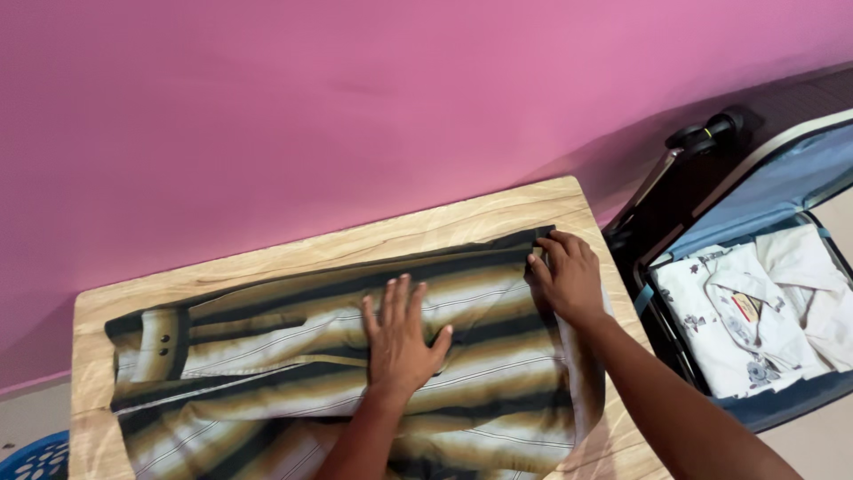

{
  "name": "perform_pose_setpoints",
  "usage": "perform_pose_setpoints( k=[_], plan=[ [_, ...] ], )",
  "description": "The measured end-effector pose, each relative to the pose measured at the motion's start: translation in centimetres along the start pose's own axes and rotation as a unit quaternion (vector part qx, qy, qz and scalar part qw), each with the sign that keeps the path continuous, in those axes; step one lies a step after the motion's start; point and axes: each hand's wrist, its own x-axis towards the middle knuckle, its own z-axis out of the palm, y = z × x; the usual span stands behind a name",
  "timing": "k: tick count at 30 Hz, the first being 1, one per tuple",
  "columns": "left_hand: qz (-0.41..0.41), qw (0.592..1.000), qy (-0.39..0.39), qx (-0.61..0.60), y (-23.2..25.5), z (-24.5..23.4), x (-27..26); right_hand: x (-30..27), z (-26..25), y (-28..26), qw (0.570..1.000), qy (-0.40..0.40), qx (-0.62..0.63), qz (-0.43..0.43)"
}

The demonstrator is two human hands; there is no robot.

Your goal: The person takes a striped shirt from a basket, spreads it out on a table, and folds it.

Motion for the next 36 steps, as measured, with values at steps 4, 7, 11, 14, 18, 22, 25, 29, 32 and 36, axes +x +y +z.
perform_pose_setpoints(
  k=[4,7,11,14,18,22,25,29,32,36],
  plan=[
    [0.141,0.982,0.097,-0.077,2.1,2.0,1.8,-0.6,1.2,0.4,0.996,0.009,0.031,0.078],
    [0.098,0.993,-0.008,-0.064,3.2,2.0,2.9,0.2,1.6,0.3,0.992,-0.009,-0.02,0.127],
    [0.097,0.994,-0.021,-0.035,3.6,1.3,2.6,1.5,1.6,-0.2,0.99,0.023,-0.059,0.126],
    [0.099,0.993,-0.011,-0.058,3.4,1.0,2.3,0.9,1.3,-1.9,0.993,0.101,-0.056,0.04],
    [0.077,0.982,0.172,-0.025,1.7,2.0,2.1,-2.3,1.9,-5.4,0.999,-0.009,-0.039,-0.026],
    [-0.061,0.99,0.12,-0.041,-1.2,2.8,1.4,-2.6,3.7,-6.2,0.998,-0.032,-0.05,-0.024],
    [-0.025,0.978,0.186,-0.093,-4.7,2.8,0.9,-1.4,4.5,-5.8,0.994,-0.095,-0.057,0.02],
    [-0.113,0.971,0.202,-0.06,-10.1,2.0,-1.2,-1.2,5.4,-8.4,0.997,-0.052,-0.05,0.006],
    [-0.177,0.959,0.218,-0.045,-13.3,0.9,-3.1,-3.1,6.3,-11.9,0.997,-0.073,-0.024,-0.028],
    [-0.222,0.969,0.109,-0.025,-15.6,-0.6,-5.2,-3.4,6.9,-14.0,0.978,-0.187,-0.061,-0.065]
  ],
)
